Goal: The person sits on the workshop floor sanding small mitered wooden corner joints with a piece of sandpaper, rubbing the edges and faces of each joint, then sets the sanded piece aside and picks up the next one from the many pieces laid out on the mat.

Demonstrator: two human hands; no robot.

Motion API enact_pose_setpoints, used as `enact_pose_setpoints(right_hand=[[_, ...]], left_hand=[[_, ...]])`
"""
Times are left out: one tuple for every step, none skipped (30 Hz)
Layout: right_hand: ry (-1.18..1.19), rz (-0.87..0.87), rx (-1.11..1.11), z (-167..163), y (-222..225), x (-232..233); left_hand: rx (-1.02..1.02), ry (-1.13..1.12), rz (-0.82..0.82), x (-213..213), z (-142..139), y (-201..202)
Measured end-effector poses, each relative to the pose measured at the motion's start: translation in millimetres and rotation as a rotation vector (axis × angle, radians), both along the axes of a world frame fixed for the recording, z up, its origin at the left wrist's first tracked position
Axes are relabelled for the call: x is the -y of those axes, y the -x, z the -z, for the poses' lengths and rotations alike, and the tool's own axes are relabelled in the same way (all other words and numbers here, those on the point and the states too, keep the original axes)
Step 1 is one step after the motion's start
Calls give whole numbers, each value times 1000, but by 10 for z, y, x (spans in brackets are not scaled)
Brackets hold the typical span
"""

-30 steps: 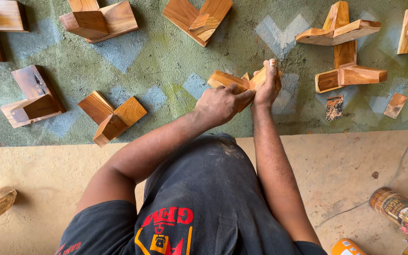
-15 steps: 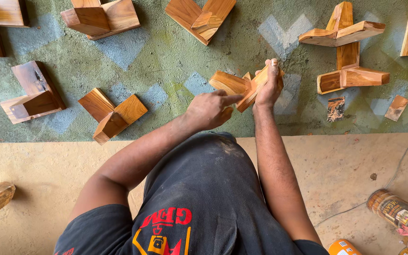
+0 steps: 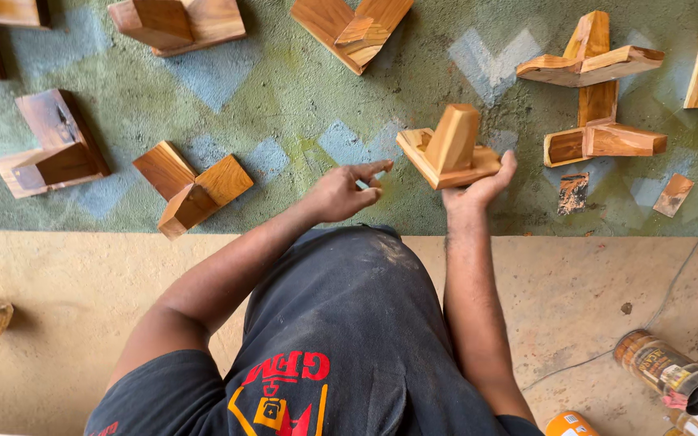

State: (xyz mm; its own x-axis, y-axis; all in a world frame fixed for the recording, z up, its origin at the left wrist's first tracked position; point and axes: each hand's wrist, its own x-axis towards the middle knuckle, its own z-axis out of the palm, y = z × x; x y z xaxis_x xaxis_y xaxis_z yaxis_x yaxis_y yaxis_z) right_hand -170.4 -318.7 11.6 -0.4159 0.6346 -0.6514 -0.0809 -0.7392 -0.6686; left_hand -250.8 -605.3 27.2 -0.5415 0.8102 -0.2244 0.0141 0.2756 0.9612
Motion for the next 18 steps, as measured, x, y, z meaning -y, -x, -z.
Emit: enact_pose_setpoints(right_hand=[[44,-2,0,60,-35,51],[89,1,-4,129,-54,108],[87,26,-57,196,-67,162],[84,52,-109,258,-78,213],[80,79,-157,316,-96,240],[50,94,-143,369,-125,263],[20,108,-127,419,-154,280],[-12,122,-113,456,-179,276],[-35,130,-154,483,-198,277],[-59,136,-198,516,-195,293],[-81,140,-241,538,-186,303],[-81,157,-207,545,-184,302],[-80,172,-172,540,-186,300],[-80,186,-138,532,-185,307],[-77,182,-137,520,-185,323],[-76,177,-139,504,-182,336],[-74,174,-140,485,-175,343],[-88,178,-142,471,-173,357]], left_hand=[[183,-13,-34,-40,47,-8],[361,-26,-62,-79,75,-6],[482,-27,-101,-120,82,-9],[603,-28,-139,-168,69,-20],[727,-29,-177,-207,50,-31],[793,-32,-179,-233,33,-30],[860,-37,-180,-261,19,-24],[926,-41,-181,-287,9,-23],[968,-52,-177,-307,-6,-31],[1008,-63,-177,-321,-12,-33],[1048,-74,-179,-333,-9,-33],[1056,-72,-184,-350,3,-35],[1064,-71,-189,-369,17,-44],[1072,-70,-195,-376,32,-54],[1087,-64,-185,-373,45,-64],[1099,-59,-174,-373,53,-70],[1112,-53,-162,-376,52,-76],[1082,-31,-149,-376,40,-100]])
